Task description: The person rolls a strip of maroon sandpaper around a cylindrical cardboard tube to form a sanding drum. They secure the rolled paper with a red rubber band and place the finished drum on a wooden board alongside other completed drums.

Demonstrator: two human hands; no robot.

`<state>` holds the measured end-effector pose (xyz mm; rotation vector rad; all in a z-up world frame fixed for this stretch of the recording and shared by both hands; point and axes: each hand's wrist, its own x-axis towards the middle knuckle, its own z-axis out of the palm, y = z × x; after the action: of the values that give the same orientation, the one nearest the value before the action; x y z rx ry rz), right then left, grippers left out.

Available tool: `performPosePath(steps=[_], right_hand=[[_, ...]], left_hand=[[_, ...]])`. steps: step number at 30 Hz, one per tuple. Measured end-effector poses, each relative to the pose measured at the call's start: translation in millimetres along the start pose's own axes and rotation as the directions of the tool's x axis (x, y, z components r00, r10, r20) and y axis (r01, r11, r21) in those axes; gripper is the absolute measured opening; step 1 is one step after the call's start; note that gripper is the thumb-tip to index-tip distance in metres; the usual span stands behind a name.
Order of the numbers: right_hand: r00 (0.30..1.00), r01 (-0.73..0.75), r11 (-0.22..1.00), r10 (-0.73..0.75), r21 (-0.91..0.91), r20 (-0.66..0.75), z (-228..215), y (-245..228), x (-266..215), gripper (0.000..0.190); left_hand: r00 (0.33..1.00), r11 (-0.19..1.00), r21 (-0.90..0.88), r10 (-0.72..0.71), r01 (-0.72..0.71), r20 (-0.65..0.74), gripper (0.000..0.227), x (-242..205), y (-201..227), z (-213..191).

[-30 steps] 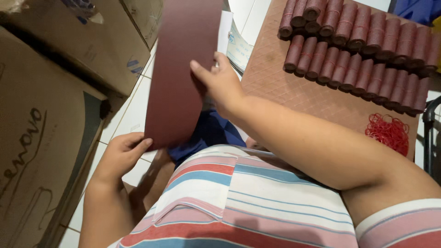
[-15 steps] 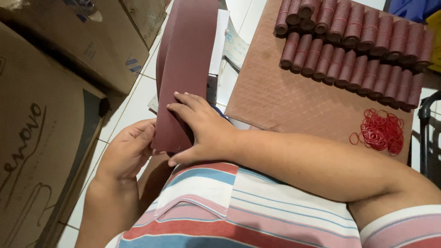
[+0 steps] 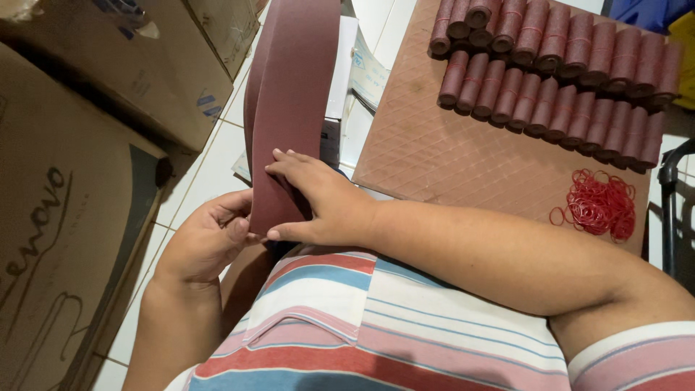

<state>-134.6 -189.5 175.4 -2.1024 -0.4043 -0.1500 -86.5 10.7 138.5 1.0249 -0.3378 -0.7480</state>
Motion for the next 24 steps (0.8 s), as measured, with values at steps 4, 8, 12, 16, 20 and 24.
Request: performPosePath(steps=[4, 8, 12, 16, 20, 24], right_hand=[[1.000, -0.016, 1.000, 0.016, -0.014, 0.002, -2, -4, 3, 0.075], [0.998, -0.066, 0.997, 0.066, 0.027, 0.004, -4, -7, 3, 0.084], [0.997, -0.079, 0.996, 0.078, 0.046, 0.016, -6, -8, 3, 0.082], [0.996, -0.086, 0.995, 0.085, 0.051, 0.024, -7, -7, 3, 0.081], [0.997, -0.077, 0.994, 0.075, 0.074, 0.027, -6, -4, 4, 0.079], [0.997, -0.076, 0.994, 0.075, 0.077, 0.020, -6, -5, 2, 0.084]], left_hand=[[1.000, 0.999, -0.032, 0.010, -0.009, 0.028, 0.058, 3, 2, 6], [0.994, 0.993, -0.110, 0.062, -0.052, 0.089, 0.063, 10, -10, 3], [0.991, 0.995, -0.040, 0.098, -0.095, 0.089, 0.059, 11, 6, 18], [0.989, 0.994, -0.035, 0.108, -0.105, 0.098, 0.059, 10, 15, 32], [0.993, 0.994, -0.022, 0.109, -0.108, 0.055, 0.060, 10, 5, 22], [0.995, 0.995, 0.008, 0.101, -0.101, 0.004, 0.049, 8, -13, -4]])
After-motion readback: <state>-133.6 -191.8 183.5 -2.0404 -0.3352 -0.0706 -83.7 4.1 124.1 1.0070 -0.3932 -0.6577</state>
